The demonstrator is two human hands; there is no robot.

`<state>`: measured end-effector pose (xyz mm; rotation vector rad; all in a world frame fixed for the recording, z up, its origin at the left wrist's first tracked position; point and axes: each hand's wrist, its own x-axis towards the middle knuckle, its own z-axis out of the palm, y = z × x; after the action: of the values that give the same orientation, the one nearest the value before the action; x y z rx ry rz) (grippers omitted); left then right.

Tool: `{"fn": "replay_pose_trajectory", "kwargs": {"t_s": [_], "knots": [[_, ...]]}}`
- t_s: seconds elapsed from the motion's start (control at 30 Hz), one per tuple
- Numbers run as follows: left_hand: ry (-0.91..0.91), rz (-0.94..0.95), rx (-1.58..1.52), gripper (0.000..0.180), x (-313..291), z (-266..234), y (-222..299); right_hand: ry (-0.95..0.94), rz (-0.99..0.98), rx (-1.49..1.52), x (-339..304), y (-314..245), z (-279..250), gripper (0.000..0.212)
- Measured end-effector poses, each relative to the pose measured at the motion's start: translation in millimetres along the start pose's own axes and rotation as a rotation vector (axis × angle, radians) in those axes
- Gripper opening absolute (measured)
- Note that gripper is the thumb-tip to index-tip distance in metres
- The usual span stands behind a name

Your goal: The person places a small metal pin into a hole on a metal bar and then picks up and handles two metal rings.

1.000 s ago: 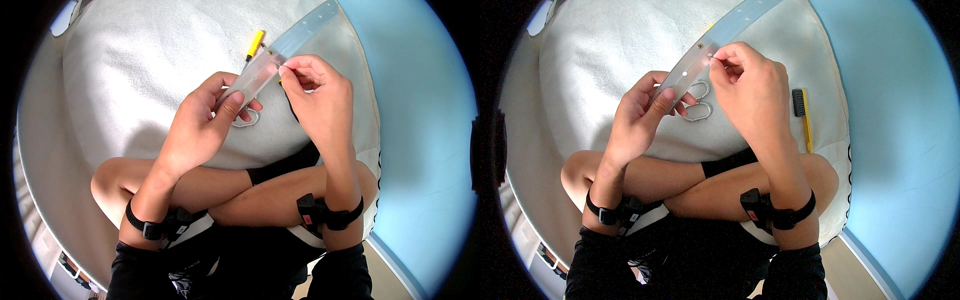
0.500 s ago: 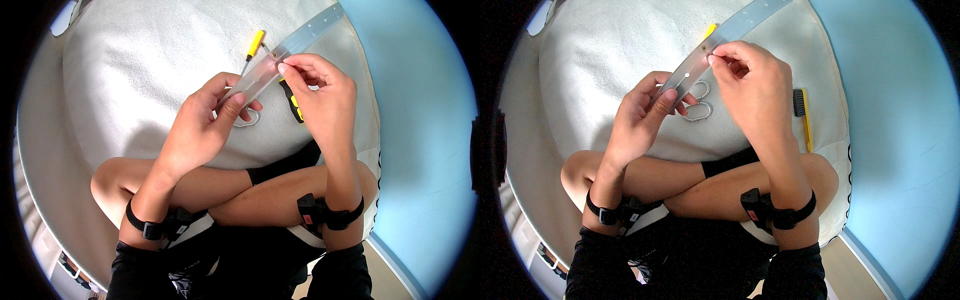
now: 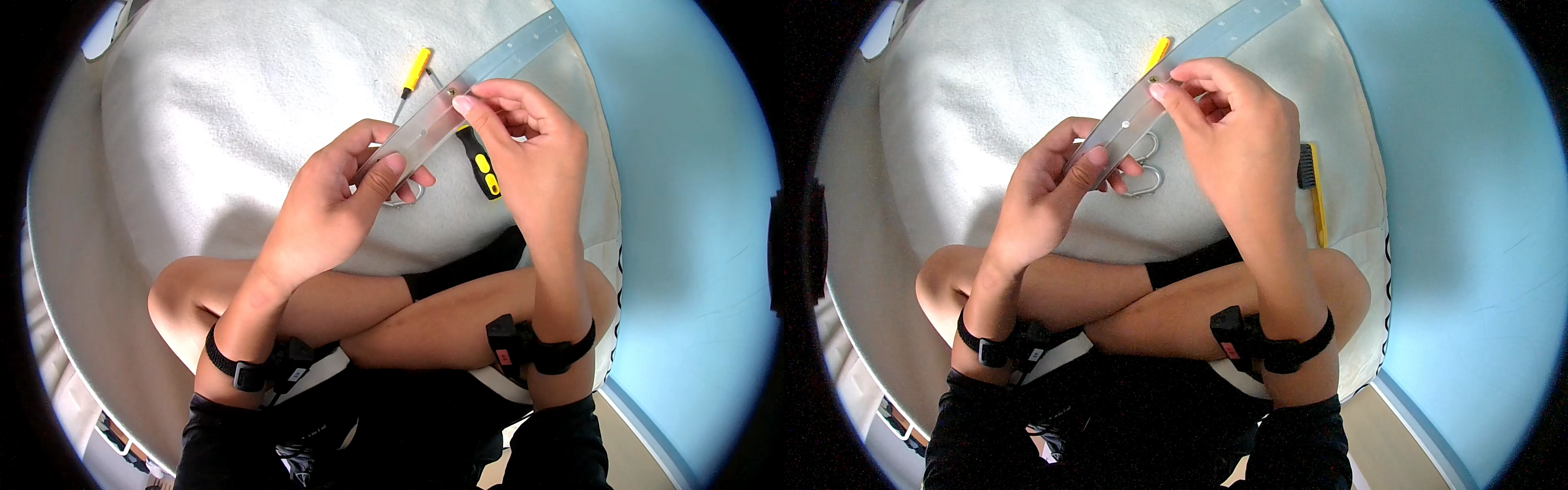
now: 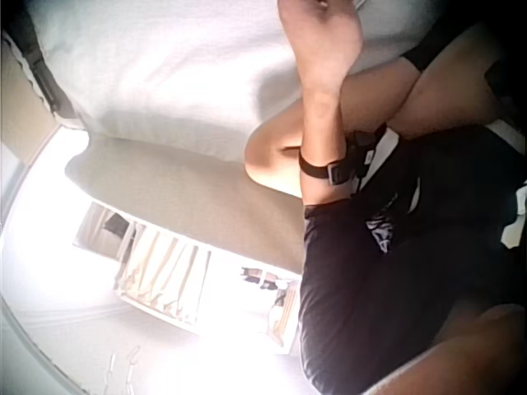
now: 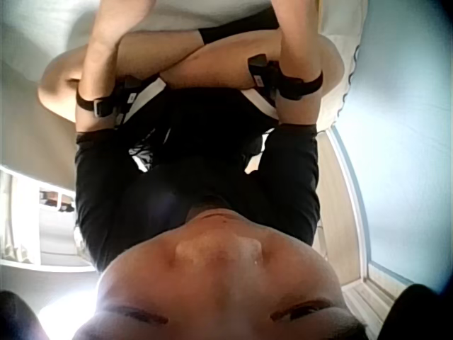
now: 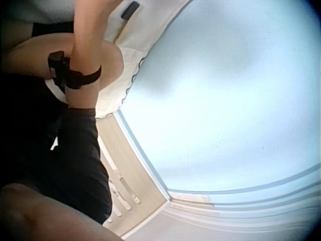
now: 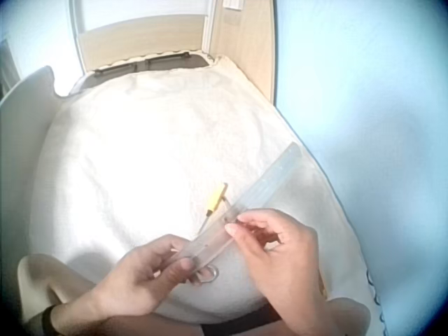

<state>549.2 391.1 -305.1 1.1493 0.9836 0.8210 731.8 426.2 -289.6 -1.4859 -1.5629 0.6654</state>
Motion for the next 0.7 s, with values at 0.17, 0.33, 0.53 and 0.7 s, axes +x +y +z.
{"fn": "replay_pose_trajectory", "kwargs": {"t_s": [0.17,0.33,0.53,0.7], "knots": [[0.016,0.008,-0.005,0.019,1.6,-0.6,0.2,0.005,-0.035,0.277,2.8,5.0,-6.0,0.021],[0.062,0.017,-0.013,0.021,2.4,-2.1,0.5,-0.002,0.004,0.146,1.9,5.1,-2.4,0.024],[0.070,0.014,-0.020,0.024,3.7,-4.3,-0.4,-0.127,-0.043,-0.022,-2.3,-2.7,0.6,0.025],[0.072,0.018,-0.018,0.025,3.6,-3.4,-0.7,-0.150,-0.071,0.017,-1.3,-2.4,0.4,0.026]]}}
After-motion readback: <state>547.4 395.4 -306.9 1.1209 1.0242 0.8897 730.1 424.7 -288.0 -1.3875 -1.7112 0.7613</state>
